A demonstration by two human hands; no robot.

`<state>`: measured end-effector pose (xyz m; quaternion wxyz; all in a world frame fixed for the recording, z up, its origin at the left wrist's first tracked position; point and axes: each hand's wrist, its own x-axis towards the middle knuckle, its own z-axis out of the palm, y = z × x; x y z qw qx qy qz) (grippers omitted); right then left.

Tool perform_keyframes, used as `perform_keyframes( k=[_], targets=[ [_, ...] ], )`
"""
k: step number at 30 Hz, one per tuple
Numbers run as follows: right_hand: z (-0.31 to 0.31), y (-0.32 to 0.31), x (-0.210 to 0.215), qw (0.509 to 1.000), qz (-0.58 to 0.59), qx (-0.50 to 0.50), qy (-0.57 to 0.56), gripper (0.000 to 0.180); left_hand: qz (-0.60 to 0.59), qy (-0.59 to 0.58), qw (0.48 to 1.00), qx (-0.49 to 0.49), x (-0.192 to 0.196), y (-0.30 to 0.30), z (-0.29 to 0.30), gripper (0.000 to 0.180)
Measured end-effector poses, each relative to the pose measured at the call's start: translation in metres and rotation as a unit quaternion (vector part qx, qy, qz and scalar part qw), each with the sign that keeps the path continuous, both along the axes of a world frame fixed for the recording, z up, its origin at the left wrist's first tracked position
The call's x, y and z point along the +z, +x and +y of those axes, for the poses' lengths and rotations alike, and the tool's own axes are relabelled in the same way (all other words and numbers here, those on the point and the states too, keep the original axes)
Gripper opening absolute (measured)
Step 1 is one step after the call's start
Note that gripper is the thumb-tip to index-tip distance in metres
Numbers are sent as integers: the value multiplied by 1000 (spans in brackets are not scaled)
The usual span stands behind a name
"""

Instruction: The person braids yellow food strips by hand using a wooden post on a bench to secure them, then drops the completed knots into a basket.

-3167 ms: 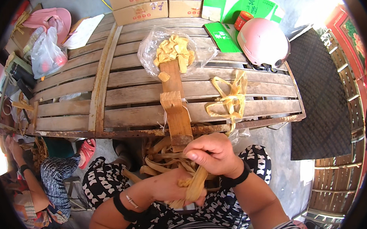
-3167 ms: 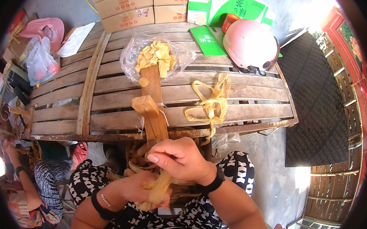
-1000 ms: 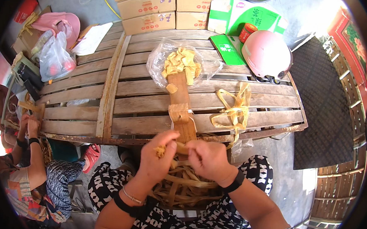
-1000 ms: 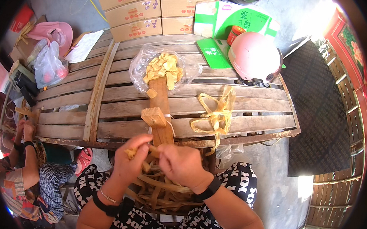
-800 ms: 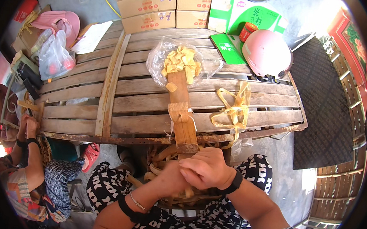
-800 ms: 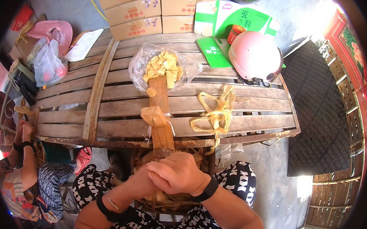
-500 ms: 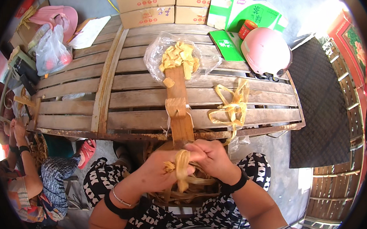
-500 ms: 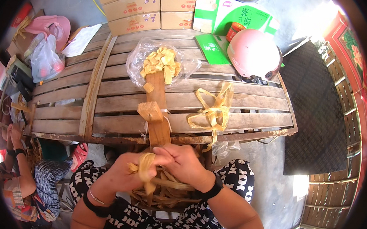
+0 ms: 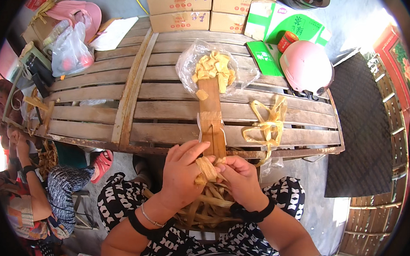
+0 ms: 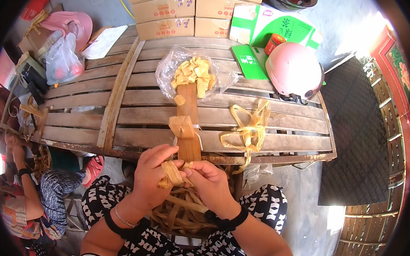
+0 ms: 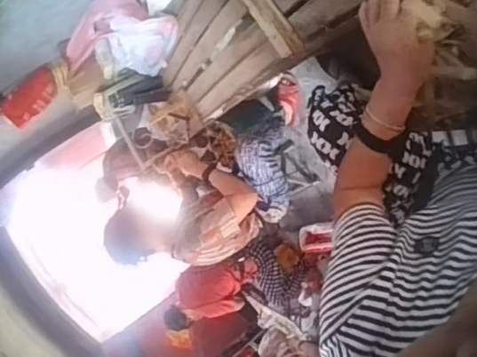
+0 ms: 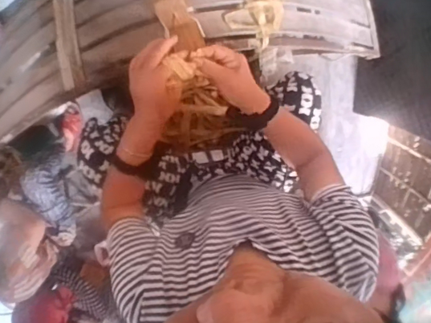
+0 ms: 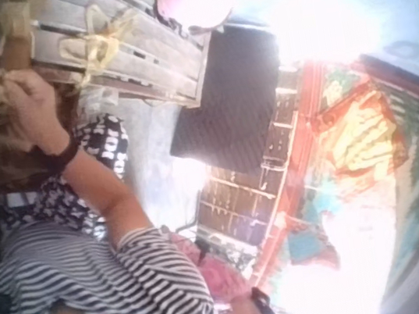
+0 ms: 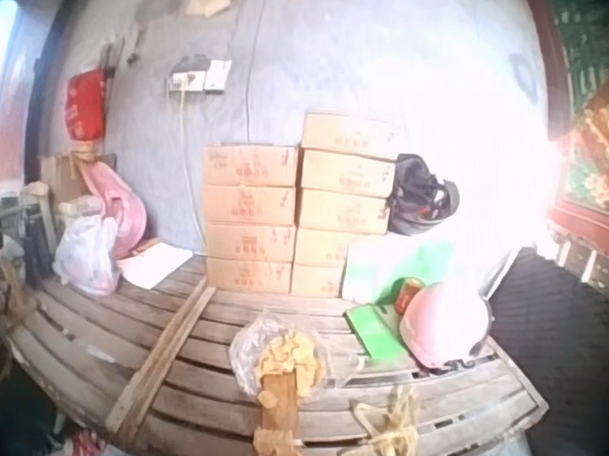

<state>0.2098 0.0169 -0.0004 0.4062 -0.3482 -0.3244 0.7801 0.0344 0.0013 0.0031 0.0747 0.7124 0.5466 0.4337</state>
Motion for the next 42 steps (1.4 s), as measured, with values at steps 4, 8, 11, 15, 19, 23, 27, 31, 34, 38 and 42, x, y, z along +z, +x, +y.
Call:
perform_keyframes(
  k=[4,8,11,15,19,23,27,31,34,38,42],
  targets=[
    [4,8,4,911,-257,55,318,16,-9,-160,978,-136,3,-13,3,21],
    [2,8,-2,763,-413,90,489,26,27,-148,973,-177,-5,-11,2,17],
    [3,9,3,819,-394,123,398,31,-102,-146,962,-208,5,-19,4,10],
    [5,18,13,952,-192,182,153,44,-389,-194,879,-199,17,-30,2,6],
    [5,19,5,977,-90,189,48,49,-452,-176,861,-156,18,-38,1,9],
    [8,17,5,981,-64,184,3,46,-486,-305,813,-99,7,-35,3,17],
    [9,8,13,972,-147,178,40,38,-530,-389,739,-147,5,-22,3,15],
    [17,13,16,957,-252,130,58,23,-553,-364,743,-100,-3,-20,0,12],
    [31,18,1,946,-269,59,169,15,-555,-337,757,-81,-11,-18,8,11],
    [43,14,-19,864,-368,-9,343,13,-519,-323,791,-35,-37,-10,24,12],
    [52,6,-34,669,-509,-72,536,14,-317,-270,908,52,-78,-13,33,14]
  ],
)
